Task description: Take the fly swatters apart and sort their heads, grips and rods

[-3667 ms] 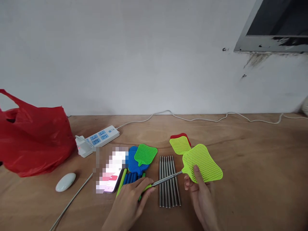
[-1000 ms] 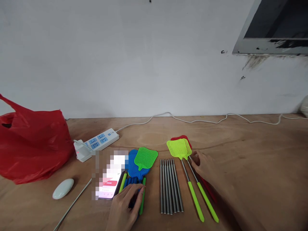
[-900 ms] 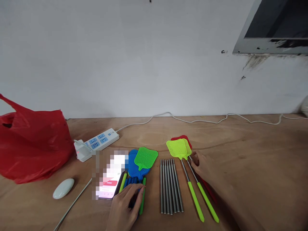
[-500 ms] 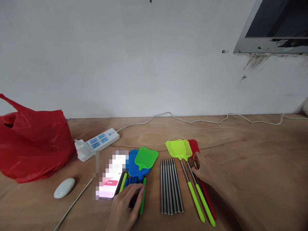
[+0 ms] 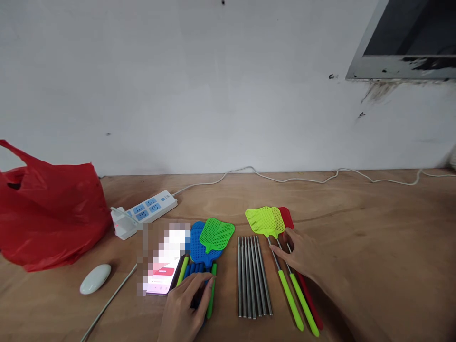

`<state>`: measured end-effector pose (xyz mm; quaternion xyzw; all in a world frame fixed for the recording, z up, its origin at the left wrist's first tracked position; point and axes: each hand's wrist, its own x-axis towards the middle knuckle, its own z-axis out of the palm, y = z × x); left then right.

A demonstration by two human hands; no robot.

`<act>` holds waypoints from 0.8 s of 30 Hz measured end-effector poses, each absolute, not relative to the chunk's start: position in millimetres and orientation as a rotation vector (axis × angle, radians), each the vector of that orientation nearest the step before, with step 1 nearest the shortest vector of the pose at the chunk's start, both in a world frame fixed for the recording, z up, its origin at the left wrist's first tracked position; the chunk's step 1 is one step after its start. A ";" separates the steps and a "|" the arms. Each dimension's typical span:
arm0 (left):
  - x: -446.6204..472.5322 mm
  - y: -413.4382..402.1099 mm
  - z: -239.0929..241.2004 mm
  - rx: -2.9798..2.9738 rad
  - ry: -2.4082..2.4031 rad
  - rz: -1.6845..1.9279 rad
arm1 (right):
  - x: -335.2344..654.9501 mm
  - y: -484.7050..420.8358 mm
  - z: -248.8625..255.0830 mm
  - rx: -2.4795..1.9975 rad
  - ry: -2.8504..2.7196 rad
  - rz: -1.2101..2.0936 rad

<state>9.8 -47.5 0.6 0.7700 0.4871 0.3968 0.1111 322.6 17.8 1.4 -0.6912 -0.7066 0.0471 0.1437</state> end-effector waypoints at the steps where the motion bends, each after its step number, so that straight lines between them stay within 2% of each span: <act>1: 10.0 -47.4 0.9 2.258 1.436 1.160 | 320.4 16.6 2.2 -1.999 -2.037 0.120; 13: 9.1 -47.9 -0.7 2.284 1.431 1.163 | 314.0 19.0 6.6 -2.069 -2.017 0.118; 24: 12.2 -46.9 9.3 2.401 1.607 0.965 | 315.8 15.9 10.8 -1.958 -2.024 0.135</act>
